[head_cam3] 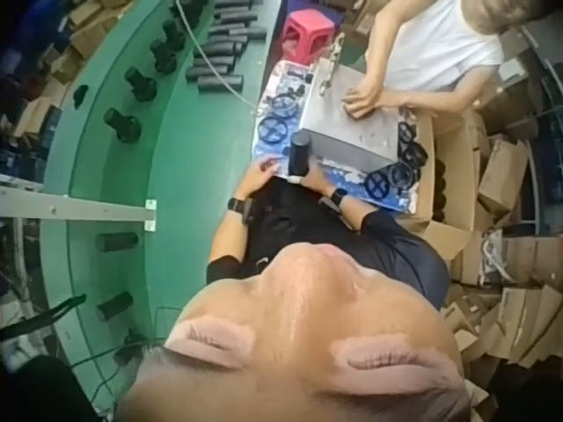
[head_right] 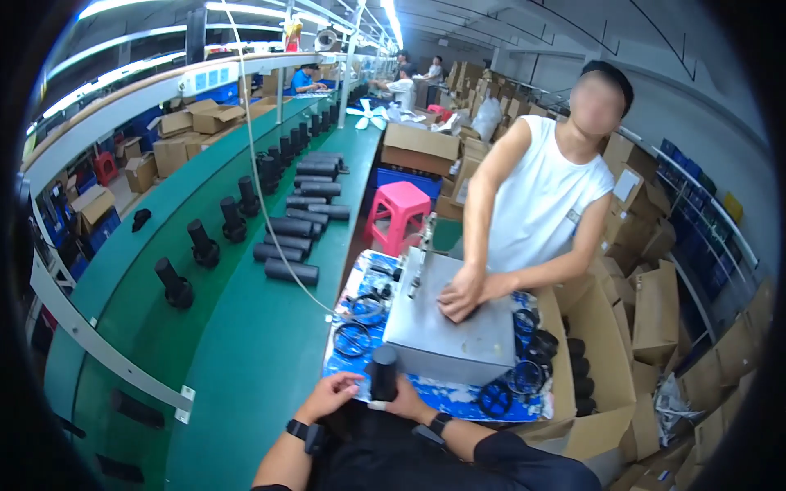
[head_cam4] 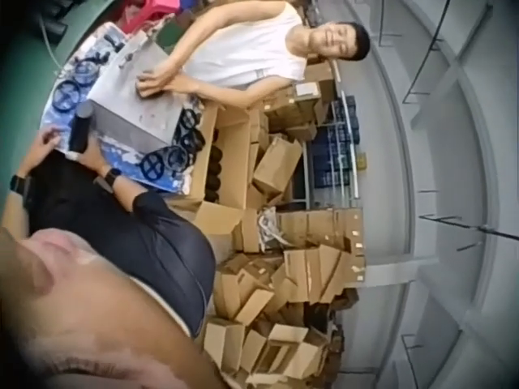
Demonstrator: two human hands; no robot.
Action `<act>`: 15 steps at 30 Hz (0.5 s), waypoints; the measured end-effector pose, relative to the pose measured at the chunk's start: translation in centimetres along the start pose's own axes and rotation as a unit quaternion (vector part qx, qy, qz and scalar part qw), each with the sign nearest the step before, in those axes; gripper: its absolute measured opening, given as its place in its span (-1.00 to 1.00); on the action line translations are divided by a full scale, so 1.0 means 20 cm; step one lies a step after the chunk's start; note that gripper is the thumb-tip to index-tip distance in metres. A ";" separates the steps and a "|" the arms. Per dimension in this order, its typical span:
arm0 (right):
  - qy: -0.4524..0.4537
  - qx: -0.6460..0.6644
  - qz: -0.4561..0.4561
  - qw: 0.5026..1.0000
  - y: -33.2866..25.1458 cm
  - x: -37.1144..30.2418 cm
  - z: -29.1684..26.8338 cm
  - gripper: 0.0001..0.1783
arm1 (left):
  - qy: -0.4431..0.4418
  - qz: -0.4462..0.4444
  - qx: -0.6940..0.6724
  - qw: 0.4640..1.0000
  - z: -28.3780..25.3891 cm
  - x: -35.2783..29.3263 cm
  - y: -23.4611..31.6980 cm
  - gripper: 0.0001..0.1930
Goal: The person picks up a black cylinder and places it into a machine, then removes it and presses a black plastic ring onto the cylinder. They place the assembled unit back into the machine, remove it, and set it on a green table before repeating the process.
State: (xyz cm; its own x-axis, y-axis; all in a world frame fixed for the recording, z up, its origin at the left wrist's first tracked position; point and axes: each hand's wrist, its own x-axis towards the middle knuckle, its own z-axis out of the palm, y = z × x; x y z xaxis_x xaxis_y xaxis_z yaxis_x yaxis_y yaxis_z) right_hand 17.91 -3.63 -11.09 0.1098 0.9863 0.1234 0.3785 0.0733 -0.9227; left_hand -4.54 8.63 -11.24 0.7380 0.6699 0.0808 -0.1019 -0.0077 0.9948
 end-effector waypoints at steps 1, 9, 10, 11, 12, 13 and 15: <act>-0.021 0.002 0.024 1.000 -0.02 -0.02 0.01 -0.02 | -0.010 -0.007 0.033 0.999 0.00 -0.06 -0.01 -0.63; 0.025 0.142 -0.028 0.989 -0.27 -0.05 0.11 0.01 | -0.085 -0.019 0.036 0.996 0.03 -0.14 0.09 -0.50; 0.030 0.143 -0.034 0.989 -0.27 -0.03 0.12 0.03 | -0.071 -0.011 -0.040 0.997 0.05 -0.16 0.08 -0.44; 0.031 0.147 -0.038 0.988 -0.30 0.00 0.13 0.05 | -0.050 -0.007 -0.115 0.992 0.05 -0.17 0.10 -0.38; 0.041 0.111 -0.024 0.993 -0.32 0.05 0.12 0.03 | -0.053 0.016 -0.127 0.990 0.06 -0.15 0.11 -0.36; 0.042 0.078 0.001 0.996 -0.39 0.07 0.11 0.02 | -0.050 0.029 -0.144 0.988 0.11 -0.14 0.16 -0.35; 0.058 0.092 -0.078 0.991 -0.43 0.13 0.05 -0.09 | -0.004 0.032 -0.096 0.995 0.16 -0.08 0.27 -0.41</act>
State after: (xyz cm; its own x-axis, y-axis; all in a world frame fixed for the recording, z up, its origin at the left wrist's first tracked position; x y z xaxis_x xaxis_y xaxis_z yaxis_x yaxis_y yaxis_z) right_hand 14.05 -1.61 -3.10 0.1726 0.9379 0.3008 0.2272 0.2592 -0.9387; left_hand -4.26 5.14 -5.80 0.7306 0.6673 0.1445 -0.2743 0.0930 0.9571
